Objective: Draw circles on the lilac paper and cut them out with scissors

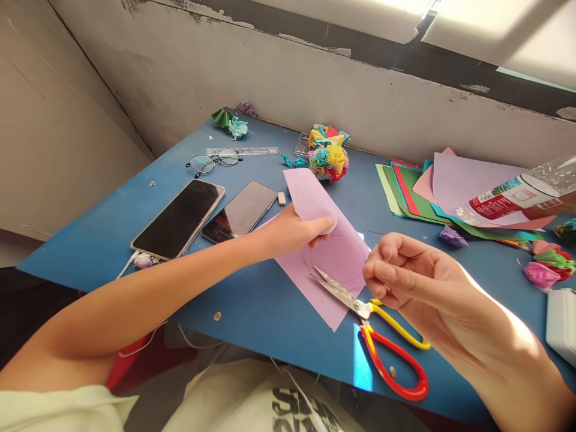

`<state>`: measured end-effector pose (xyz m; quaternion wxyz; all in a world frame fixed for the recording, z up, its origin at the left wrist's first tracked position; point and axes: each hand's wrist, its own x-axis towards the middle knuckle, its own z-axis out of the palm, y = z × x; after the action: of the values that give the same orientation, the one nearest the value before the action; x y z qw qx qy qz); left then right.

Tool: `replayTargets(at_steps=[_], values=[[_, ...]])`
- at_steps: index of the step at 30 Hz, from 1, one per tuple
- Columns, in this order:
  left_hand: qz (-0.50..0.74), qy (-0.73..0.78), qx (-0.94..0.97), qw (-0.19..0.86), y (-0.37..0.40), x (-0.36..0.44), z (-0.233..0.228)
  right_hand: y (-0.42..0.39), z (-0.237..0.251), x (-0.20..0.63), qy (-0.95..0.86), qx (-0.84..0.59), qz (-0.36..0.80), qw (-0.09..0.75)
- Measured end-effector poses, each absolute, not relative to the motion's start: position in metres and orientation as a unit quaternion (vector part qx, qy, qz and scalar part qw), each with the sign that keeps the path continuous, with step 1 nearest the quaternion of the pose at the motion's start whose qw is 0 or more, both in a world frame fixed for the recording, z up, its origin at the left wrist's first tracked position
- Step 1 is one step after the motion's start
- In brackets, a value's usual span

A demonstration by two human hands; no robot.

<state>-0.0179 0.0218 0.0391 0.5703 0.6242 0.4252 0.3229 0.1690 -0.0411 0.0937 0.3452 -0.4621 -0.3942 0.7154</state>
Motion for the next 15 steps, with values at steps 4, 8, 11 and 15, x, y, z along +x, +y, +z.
replayTargets(at_steps=[4,8,11,15], values=[[0.32,0.429,0.624,0.569,0.0217,-0.0175,0.0394,-0.0408,0.0929,0.1704,-0.399,-0.45,0.723,0.341],[0.32,0.426,0.626,0.569,0.0217,-0.0172,0.0393,-0.0408,0.0905,0.1676,-0.404,-0.434,0.726,0.349],[0.329,0.425,0.626,0.566,0.0221,-0.0172,0.0399,-0.0434,0.0904,0.1663,-0.425,-0.434,0.709,0.359],[0.326,0.424,0.624,0.569,0.0212,-0.0174,0.0441,-0.0488,0.0959,0.1718,-0.467,-0.463,0.663,0.358]])
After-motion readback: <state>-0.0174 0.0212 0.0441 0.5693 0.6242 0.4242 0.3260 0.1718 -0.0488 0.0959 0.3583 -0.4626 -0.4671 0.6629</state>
